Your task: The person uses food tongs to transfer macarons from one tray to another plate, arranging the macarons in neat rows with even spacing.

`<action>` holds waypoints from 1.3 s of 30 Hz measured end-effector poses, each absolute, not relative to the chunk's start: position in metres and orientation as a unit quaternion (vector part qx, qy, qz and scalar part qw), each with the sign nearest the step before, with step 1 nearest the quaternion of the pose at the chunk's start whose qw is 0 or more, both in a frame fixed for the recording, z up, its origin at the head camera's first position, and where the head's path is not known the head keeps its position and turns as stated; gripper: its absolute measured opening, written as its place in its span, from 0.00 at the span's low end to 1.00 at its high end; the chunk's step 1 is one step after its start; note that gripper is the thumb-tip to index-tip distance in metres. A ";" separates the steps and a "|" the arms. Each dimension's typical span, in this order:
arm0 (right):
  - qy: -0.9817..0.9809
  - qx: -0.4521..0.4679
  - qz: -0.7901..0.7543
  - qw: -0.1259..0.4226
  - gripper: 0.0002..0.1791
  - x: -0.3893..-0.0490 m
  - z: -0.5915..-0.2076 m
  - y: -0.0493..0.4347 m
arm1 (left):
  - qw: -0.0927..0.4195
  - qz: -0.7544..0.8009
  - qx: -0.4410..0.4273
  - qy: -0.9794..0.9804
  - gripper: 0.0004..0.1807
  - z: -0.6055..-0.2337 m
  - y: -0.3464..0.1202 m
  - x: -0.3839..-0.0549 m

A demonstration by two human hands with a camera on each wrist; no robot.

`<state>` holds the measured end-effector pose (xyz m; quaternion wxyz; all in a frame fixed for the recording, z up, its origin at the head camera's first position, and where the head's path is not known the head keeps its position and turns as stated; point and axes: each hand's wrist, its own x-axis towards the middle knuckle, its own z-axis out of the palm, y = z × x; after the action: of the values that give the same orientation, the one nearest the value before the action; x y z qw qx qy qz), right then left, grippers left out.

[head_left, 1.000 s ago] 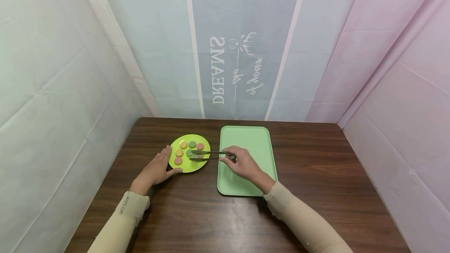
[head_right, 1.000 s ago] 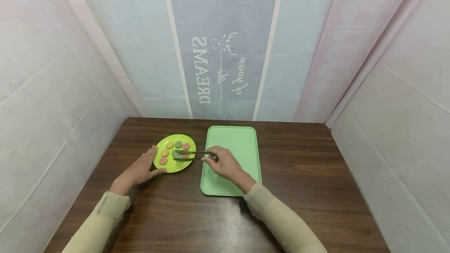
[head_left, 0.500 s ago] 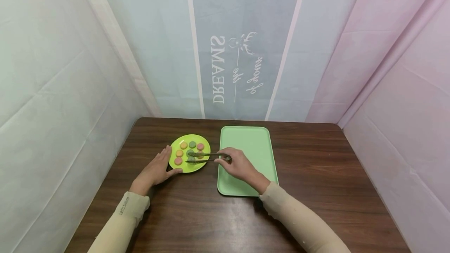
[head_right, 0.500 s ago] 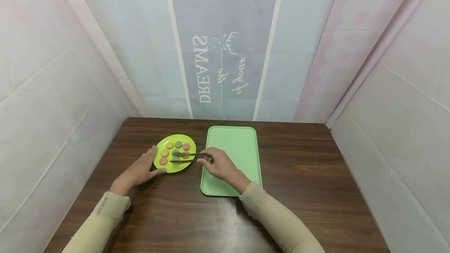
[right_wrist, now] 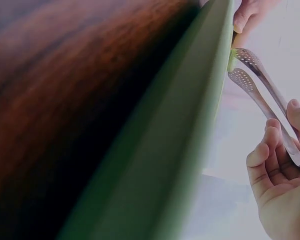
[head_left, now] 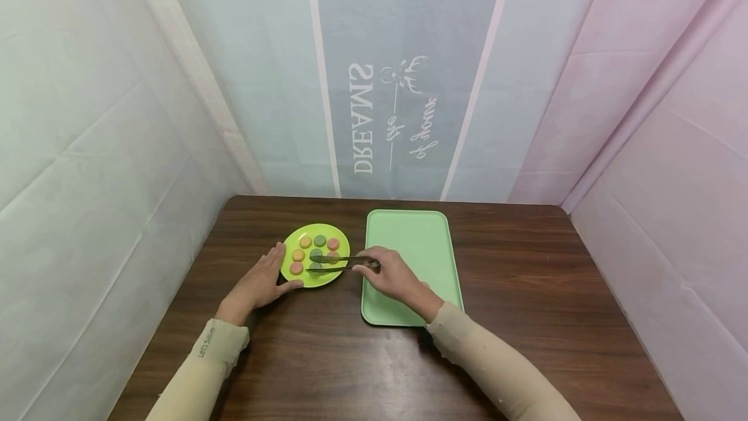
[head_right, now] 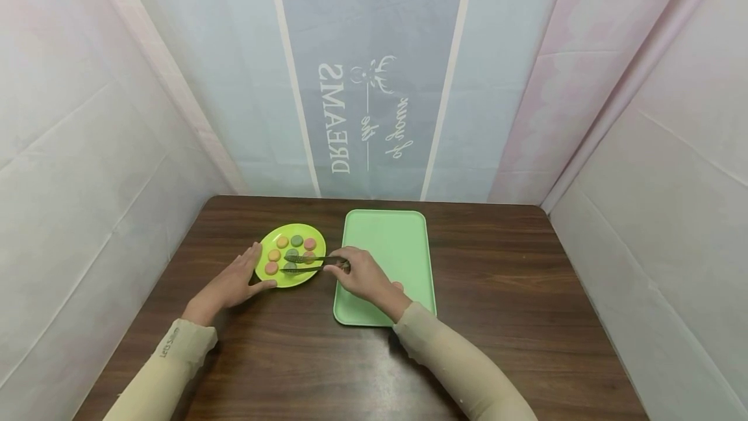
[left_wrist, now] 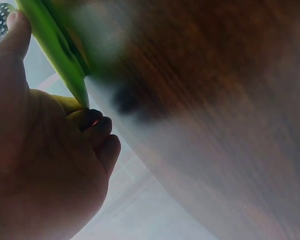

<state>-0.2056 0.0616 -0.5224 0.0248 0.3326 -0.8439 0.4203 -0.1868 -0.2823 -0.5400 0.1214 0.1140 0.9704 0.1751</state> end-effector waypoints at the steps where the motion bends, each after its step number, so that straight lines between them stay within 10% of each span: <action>1: -0.845 0.331 0.419 0.024 0.15 -0.206 -0.523 0.061 | 0.121 0.175 0.114 0.970 0.63 -0.540 -0.282 -0.187; 39: -0.854 0.320 0.410 -0.004 0.15 -0.208 -0.525 0.051 | 0.123 0.175 0.114 0.970 0.62 -0.537 -0.282 -0.187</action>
<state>-0.2076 0.0511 -0.5251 -0.0041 0.3196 -0.8544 0.4098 -0.1866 -0.2822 -0.5373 0.1228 0.1137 0.9703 0.1748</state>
